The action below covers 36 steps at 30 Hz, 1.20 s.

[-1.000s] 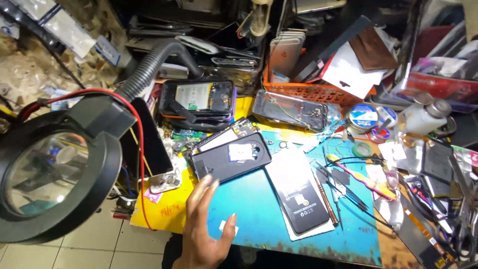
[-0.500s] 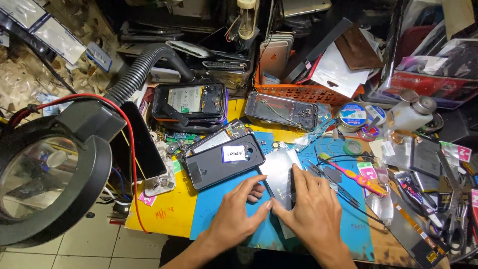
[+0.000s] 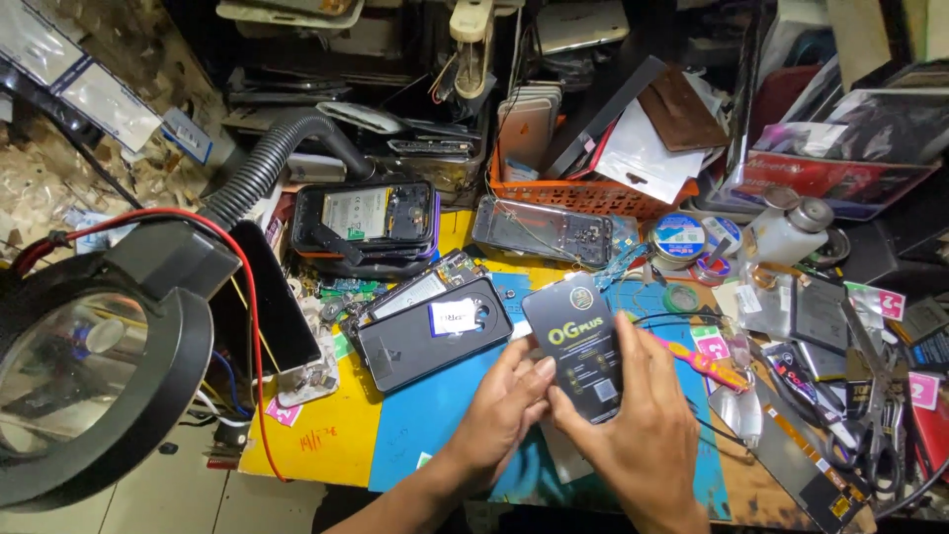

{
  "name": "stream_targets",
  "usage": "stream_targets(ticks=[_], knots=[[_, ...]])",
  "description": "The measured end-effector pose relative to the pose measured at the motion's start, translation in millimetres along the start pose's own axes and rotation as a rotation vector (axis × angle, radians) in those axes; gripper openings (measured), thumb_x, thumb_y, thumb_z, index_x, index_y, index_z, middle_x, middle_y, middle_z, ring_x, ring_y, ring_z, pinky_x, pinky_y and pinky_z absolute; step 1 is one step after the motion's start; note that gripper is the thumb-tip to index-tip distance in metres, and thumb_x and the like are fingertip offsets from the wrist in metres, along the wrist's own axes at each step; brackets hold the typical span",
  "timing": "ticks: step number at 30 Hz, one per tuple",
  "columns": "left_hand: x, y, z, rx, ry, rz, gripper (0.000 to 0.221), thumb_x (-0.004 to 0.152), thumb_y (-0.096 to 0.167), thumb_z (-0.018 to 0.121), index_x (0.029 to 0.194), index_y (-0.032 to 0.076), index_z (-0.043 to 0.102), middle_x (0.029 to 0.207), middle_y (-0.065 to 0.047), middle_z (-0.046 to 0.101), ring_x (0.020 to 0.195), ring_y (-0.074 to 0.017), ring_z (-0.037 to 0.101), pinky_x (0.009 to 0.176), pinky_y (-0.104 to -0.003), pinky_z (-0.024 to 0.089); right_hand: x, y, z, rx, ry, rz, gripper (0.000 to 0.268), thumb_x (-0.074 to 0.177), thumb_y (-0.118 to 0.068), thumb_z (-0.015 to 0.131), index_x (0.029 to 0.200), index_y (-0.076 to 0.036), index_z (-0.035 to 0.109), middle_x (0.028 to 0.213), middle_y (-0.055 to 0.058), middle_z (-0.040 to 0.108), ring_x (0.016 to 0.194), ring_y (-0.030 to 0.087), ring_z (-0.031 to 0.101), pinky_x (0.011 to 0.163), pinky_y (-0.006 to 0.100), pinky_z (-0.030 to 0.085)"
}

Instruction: The person is inspecting a phone screen assembly and a smartphone at a repair workbench, likely preparing for housing assembly.

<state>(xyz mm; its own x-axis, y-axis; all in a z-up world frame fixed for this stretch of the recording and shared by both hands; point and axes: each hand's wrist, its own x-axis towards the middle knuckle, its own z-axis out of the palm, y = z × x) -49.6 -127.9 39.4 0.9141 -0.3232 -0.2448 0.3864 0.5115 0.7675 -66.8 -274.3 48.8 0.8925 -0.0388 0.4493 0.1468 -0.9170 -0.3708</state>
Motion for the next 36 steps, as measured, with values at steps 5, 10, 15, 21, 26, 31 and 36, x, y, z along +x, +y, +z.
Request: stream_targets(ticks=[5,10,15,21,26,31,36], knots=[[8.4,10.1,26.7,-0.261,0.157,0.065,0.043,0.093,0.02,0.057,0.134,0.005,0.053,0.122,-0.018,0.067,0.112,-0.0267,0.066,0.096,-0.041,0.056,1.7,-8.9,-5.4,0.29,0.08,-0.202,0.086,0.078,-0.025,0.083,0.15,0.001,0.044,0.14,0.021,0.055,0.13,0.033,0.057,0.108,0.041,0.048],[18.0,18.8,11.2,-0.174,0.134,-0.025,0.039,0.092,0.04,0.059,0.121,0.014,0.055,0.092,-0.009,0.054,0.094,-0.0255,0.061,0.087,-0.052,0.06,1.5,-26.6,-28.9,0.722,-0.083,-0.223,0.053,0.093,-0.021,0.065,0.141,-0.001,0.054,0.139,0.016,0.065,0.116,0.023,0.074,0.096,0.034,0.065],[27.3,12.2,-1.5,-0.194,0.164,-0.102,0.041,0.093,0.049,0.059,0.108,0.011,0.061,0.078,-0.004,0.057,0.061,-0.0133,0.048,0.051,-0.026,0.035,18.3,-20.0,-18.4,0.709,-0.056,-0.311,0.055,0.09,-0.021,0.073,0.14,-0.003,0.057,0.143,0.014,0.064,0.131,0.026,0.064,0.102,0.038,0.058],[20.9,18.2,2.9,-0.401,-0.148,-0.264,0.069,0.093,0.058,0.05,0.135,0.004,0.055,0.075,-0.012,0.061,0.042,-0.0161,0.055,0.036,-0.024,0.046,53.4,3.5,-0.6,0.529,-0.07,-0.336,0.094,0.075,-0.056,0.079,0.15,-0.008,0.048,0.154,0.014,0.051,0.144,0.032,0.044,0.116,0.049,0.034],[27.5,17.7,5.8,-0.513,-0.16,-0.213,0.061,0.096,0.046,0.052,0.137,0.002,0.057,0.108,-0.013,0.058,0.082,-0.0233,0.06,0.071,-0.035,0.052,61.1,7.6,2.7,0.48,-0.093,-0.281,0.1,0.066,-0.062,0.085,0.148,-0.015,0.053,0.142,0.008,0.057,0.138,0.03,0.042,0.114,0.049,0.035],[36.4,13.5,-5.3,-0.543,-0.353,-0.299,0.071,0.101,0.05,0.049,0.143,-0.007,0.047,0.098,-0.024,0.062,0.075,-0.0352,0.068,0.063,-0.043,0.061,63.0,2.6,-0.4,0.481,-0.063,-0.265,0.101,0.064,-0.068,0.08,0.147,-0.018,0.052,0.149,0.01,0.049,0.142,0.035,0.036,0.116,0.056,0.031],[34.2,20.3,-4.9,-0.53,-0.334,-0.317,0.07,0.104,0.047,0.043,0.15,-0.005,0.046,0.127,-0.03,0.059,0.08,-0.0402,0.066,0.068,-0.048,0.059,66.6,7.3,3.3,0.493,-0.032,-0.233,0.097,0.062,-0.066,0.083,0.14,-0.017,0.055,0.144,0.01,0.054,0.14,0.033,0.041,0.118,0.053,0.027]])
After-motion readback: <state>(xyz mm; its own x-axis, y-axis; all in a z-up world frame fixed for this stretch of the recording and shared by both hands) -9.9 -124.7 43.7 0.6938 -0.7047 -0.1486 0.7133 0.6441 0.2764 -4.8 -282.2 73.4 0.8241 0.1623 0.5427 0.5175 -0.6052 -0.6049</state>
